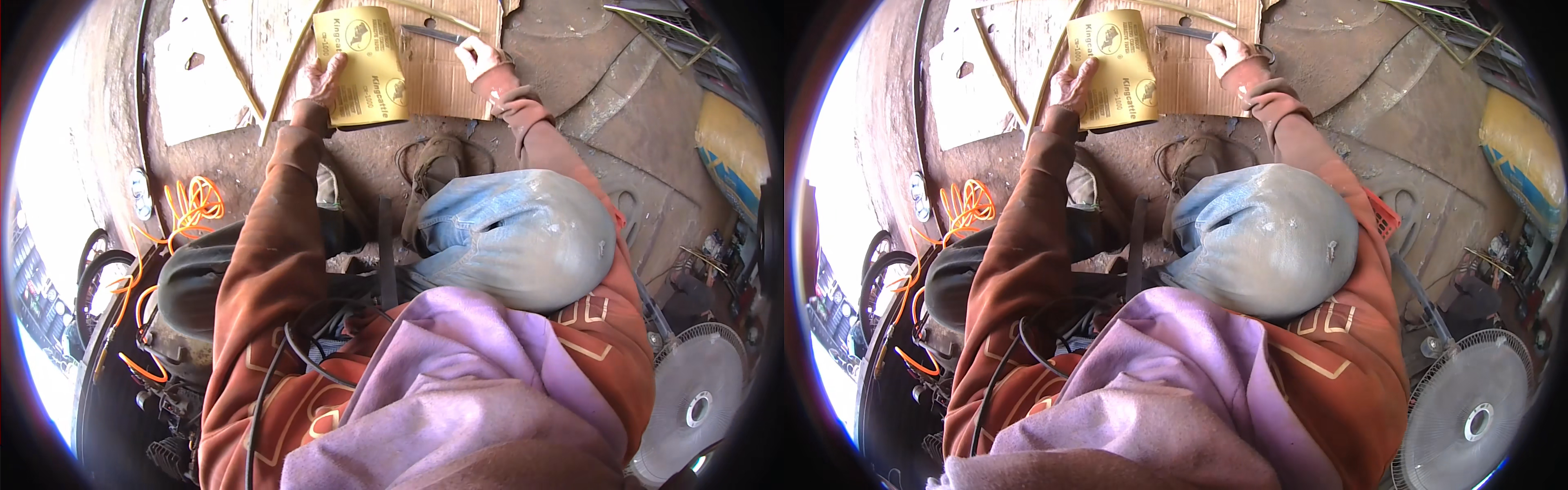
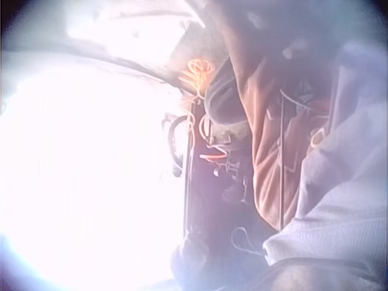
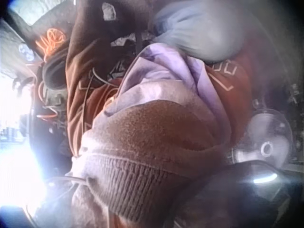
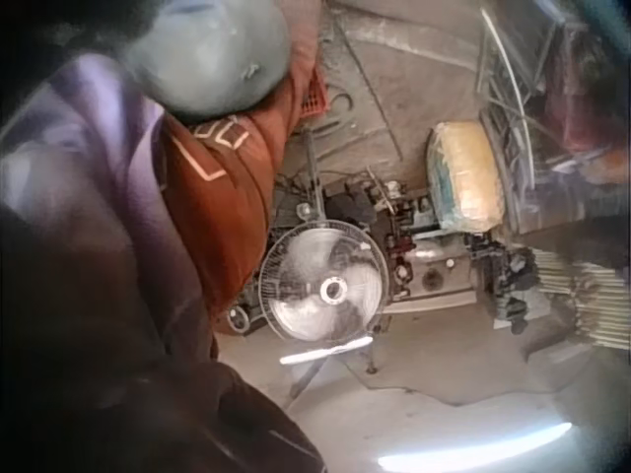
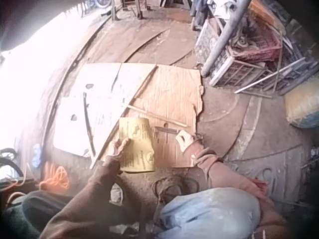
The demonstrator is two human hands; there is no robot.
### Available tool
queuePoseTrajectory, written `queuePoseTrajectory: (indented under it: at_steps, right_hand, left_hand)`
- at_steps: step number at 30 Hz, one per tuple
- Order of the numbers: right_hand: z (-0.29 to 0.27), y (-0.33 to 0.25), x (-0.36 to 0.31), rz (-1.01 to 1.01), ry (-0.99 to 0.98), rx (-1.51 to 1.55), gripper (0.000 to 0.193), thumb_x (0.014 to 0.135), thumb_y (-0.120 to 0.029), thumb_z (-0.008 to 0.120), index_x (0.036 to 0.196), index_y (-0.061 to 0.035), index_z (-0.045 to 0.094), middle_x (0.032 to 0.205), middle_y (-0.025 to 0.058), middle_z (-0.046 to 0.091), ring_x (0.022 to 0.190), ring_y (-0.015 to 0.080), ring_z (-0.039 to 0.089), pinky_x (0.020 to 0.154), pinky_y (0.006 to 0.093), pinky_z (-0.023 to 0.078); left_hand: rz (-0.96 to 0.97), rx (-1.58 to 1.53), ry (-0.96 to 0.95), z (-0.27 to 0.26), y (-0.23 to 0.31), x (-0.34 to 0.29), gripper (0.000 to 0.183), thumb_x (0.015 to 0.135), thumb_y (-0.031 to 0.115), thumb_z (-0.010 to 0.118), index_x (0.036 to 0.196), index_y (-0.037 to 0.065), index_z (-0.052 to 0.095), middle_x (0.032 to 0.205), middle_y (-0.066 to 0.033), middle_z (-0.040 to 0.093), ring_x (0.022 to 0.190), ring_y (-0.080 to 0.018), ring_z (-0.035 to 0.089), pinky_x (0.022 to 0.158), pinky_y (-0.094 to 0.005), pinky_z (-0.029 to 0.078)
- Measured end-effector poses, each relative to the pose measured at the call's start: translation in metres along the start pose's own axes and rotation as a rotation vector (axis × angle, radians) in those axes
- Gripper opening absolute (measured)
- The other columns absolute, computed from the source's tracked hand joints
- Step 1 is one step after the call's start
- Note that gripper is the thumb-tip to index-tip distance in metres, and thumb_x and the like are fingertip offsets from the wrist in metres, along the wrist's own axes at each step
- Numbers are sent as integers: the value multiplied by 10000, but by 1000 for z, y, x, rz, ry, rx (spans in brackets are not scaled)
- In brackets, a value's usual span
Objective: The person uses shears to cut a sheet of yellow sandpaper while sitting on the floor near workshop equipment.
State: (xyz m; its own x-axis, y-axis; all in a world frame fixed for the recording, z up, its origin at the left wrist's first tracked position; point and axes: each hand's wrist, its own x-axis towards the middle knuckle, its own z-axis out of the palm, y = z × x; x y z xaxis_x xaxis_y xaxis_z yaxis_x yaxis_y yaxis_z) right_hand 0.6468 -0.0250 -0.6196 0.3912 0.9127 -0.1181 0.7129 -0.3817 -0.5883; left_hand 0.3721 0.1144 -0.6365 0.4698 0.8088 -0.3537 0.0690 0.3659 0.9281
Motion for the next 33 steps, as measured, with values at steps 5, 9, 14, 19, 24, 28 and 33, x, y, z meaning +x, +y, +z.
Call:
queuePoseTrajectory:
  at_steps: [5, 9, 14, 19, 24, 28, 33]
  right_hand:
    - [2, 15, 4, 111, -192, -624, 380, 776, -138, 589, 1135, -162, 465, 1183, 86, 465, 1162, 268, 462, 900, 423, 441]
    - [-4, 27, 5, 55, -240, -647, 453, 760, -107, 582, 1185, -127, 425, 1247, 80, 425, 1196, 281, 426, 928, 447, 427]
    - [-14, 11, 29, 113, -431, -647, 416, 779, -223, 598, 1165, -108, 495, 1115, 94, 567, 1073, 302, 527, 911, 422, 436]
    - [-15, 31, 12, 95, -637, -288, 436, 732, -256, 659, 1119, -82, 560, 969, 152, 620, 919, 291, 606, 815, 376, 479]
    - [-17, -28, -4, 112, -487, 389, 223, 773, -162, 699, 927, -35, 601, 729, 33, 626, 650, 162, 586, 600, 301, 476]
    - [-12, -63, -16, 66, -272, 693, 96, 831, -96, 665, 903, -41, 631, 684, 16, 610, 544, 74, 555, 486, 230, 456]
    - [1, -85, -8, -475, -131, 343, 78, 796, -27, 679, 871, -14, 660, 740, 64, 646, 659, 139, 621, 579, 239, 499]
  left_hand:
    - [-184, 639, 75, -35, -35, 15, 481, 826, 398, 611, 1049, -28, 614, 917, -191, 664, 817, -247, 641, 742, -360, 487]
    - [-267, 754, 86, -37, -55, 23, 568, 817, 474, 574, 1057, -39, 610, 944, -234, 647, 858, -317, 639, 770, -378, 487]
    - [-229, 932, 169, -42, -64, 26, 603, 802, 572, 564, 989, 4, 643, 895, -120, 649, 771, -219, 605, 685, -379, 479]
    - [-361, 899, -65, -27, -38, 34, 644, 815, 576, 531, 1201, 62, 509, 1143, -206, 535, 1042, -280, 530, 838, -399, 441]
    - [234, 1249, 45, -29, -45, 52, 423, 890, 461, 473, 1069, 102, 607, 919, -194, 640, 855, -354, 618, 805, -430, 469]
    - [111, 1306, 94, -14, -13, 46, 481, 900, 523, 399, 1079, 122, 595, 933, -180, 652, 898, -358, 618, 803, -448, 467]
    - [111, 1388, 198, -15, -22, 43, 488, 909, 545, 354, 1035, 150, 612, 926, -174, 656, 891, -356, 624, 797, -459, 469]
